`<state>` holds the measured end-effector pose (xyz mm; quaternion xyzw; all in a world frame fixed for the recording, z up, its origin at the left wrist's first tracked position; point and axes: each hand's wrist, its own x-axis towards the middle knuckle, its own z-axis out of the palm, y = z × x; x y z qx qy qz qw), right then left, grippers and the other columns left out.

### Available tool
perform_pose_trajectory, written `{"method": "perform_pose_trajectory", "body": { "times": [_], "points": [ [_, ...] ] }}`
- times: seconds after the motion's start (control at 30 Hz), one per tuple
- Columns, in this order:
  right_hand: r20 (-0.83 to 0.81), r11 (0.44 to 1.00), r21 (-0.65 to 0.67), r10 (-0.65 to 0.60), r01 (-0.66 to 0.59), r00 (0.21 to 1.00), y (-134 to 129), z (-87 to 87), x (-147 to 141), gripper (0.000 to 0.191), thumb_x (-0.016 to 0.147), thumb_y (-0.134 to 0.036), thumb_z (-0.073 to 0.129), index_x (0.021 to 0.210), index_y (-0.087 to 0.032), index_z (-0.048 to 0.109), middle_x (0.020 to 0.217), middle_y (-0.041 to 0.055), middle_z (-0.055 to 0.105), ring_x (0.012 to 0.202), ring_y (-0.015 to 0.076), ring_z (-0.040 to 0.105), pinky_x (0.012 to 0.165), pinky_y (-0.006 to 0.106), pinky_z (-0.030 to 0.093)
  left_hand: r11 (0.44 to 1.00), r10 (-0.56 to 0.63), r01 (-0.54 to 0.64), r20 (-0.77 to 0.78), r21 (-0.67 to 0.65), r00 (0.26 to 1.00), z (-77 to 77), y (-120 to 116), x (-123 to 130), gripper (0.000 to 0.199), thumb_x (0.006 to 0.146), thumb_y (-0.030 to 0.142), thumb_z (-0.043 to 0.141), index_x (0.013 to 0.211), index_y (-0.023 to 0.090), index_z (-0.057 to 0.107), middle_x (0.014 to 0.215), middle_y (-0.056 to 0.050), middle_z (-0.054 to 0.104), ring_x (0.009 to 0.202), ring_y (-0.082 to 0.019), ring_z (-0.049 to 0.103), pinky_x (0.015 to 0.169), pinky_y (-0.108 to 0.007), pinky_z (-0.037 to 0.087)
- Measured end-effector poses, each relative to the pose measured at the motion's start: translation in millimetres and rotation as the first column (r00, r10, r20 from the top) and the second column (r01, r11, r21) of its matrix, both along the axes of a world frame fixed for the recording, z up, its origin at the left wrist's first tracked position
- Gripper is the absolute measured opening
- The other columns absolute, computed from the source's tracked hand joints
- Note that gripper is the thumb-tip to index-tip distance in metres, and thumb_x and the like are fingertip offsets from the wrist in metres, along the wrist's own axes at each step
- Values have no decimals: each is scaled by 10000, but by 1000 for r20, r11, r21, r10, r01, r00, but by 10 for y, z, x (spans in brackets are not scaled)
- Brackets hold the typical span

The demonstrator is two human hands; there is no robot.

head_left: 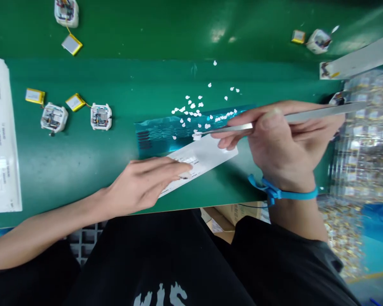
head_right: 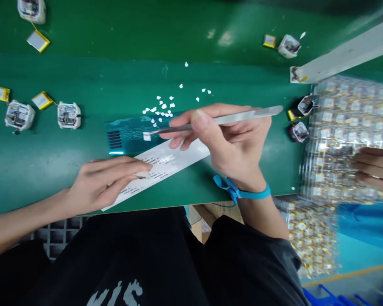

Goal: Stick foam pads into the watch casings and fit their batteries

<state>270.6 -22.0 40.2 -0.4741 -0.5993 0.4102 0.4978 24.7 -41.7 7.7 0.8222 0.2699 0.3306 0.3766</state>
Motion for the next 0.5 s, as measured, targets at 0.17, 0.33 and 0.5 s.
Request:
{"method": "perform_pose_trajectory", "body": {
  "times": [0.17, 0.33, 0.5],
  "points": [
    [79, 1000, -10, 26, -25, 997, -16, 152, -335, 216, 1037, -300, 615, 897, -253, 772, 745, 6, 767, 673, 226, 770, 557, 350, 668, 861, 188, -104, 122, -498, 975, 152, 97, -45, 343, 979, 118, 596, 1293, 221, 689, 1085, -57, 792, 688, -149, 765, 538, -206, 600],
    [20, 988, 13, 151, -151, 988, -36, -3, -416, 237, 993, -147, 620, 1008, -295, 804, 725, -26, 762, 593, 173, 742, 506, 298, 640, 699, 141, 55, 213, -713, 967, 172, 128, -92, 471, 933, 150, 675, 1389, 256, 625, 1131, -70, 778, 872, -248, 795, 659, -319, 685],
    [67, 988, -39, 155, -152, 986, -57, -96, -418, 184, 1023, -286, 628, 965, -270, 802, 680, -18, 748, 558, 169, 722, 497, 282, 624, 691, 128, 75, 223, -719, 966, 154, 112, -96, 472, 921, 134, 678, 1377, 246, 623, 1074, -55, 789, 882, -253, 796, 699, -352, 701]
  ]
}}
